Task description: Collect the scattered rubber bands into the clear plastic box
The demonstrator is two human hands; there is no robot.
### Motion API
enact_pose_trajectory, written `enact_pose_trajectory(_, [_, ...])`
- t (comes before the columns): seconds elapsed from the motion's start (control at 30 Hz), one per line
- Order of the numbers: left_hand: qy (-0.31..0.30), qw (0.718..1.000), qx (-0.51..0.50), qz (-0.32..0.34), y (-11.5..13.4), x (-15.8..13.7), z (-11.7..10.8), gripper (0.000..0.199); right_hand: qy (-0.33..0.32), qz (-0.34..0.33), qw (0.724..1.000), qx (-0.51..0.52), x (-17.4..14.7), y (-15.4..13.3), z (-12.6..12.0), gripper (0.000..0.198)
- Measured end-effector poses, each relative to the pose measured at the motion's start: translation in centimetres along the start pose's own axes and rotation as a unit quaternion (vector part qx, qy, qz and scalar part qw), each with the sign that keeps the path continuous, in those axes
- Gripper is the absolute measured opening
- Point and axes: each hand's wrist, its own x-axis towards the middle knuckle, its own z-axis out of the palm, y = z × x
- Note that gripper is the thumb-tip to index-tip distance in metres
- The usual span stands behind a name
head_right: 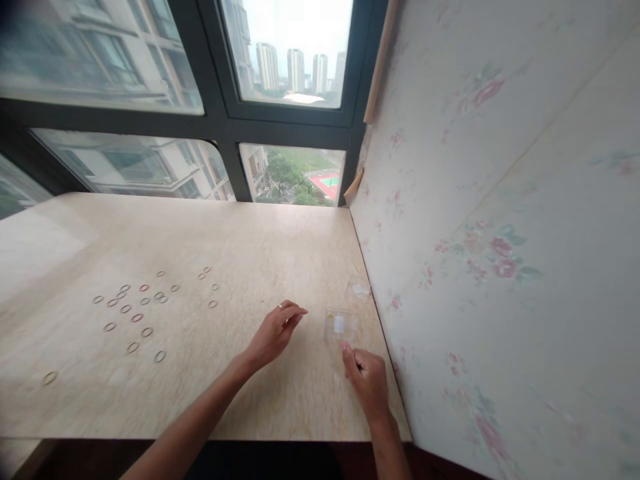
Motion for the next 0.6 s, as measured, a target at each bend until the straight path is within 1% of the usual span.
enact_pose_trajectory(0.1, [0.014,1.000,0.012,-0.023,-1.1,-3.5,-2.1,0.024,-0.005,0.008,1.000,-0.011,0.0,0.0,-0.2,0.054])
enact_pose_trajectory(0.17, [0.028,0.999,0.019,-0.037,-1.7,-6.0,-3.3,0.023,-0.012,0.001,1.000,-0.022,-0.1,0.0,-0.3,0.054])
enact_pose_trajectory(0.27, [0.054,0.997,0.008,-0.053,-2.4,-9.1,-4.6,0.022,-0.021,-0.016,0.999,-0.024,-0.3,-0.3,0.1,0.054])
enact_pose_trajectory(0.33, [0.071,0.996,-0.012,-0.054,-2.5,-10.5,-5.1,0.022,-0.032,-0.023,0.999,-0.007,-0.5,-1.1,0.9,0.055])
enact_pose_trajectory(0.4, [0.082,0.995,-0.029,-0.051,-2.5,-11.2,-5.4,0.022,-0.059,-0.041,0.997,0.018,-0.5,-2.6,2.2,0.055])
enact_pose_trajectory(0.43, [0.086,0.994,-0.037,-0.051,-2.5,-11.3,-5.4,0.021,-0.083,-0.058,0.994,0.030,-0.3,-3.6,3.0,0.055])
enact_pose_trajectory(0.5, [0.098,0.992,-0.054,-0.054,-2.5,-11.3,-5.4,0.021,-0.138,-0.093,0.985,0.055,0.3,-6.2,4.9,0.054])
enact_pose_trajectory(0.6, [0.119,0.988,-0.080,-0.059,-2.9,-11.2,-5.2,0.022,-0.216,-0.139,0.962,0.088,1.9,-10.8,8.2,0.049])
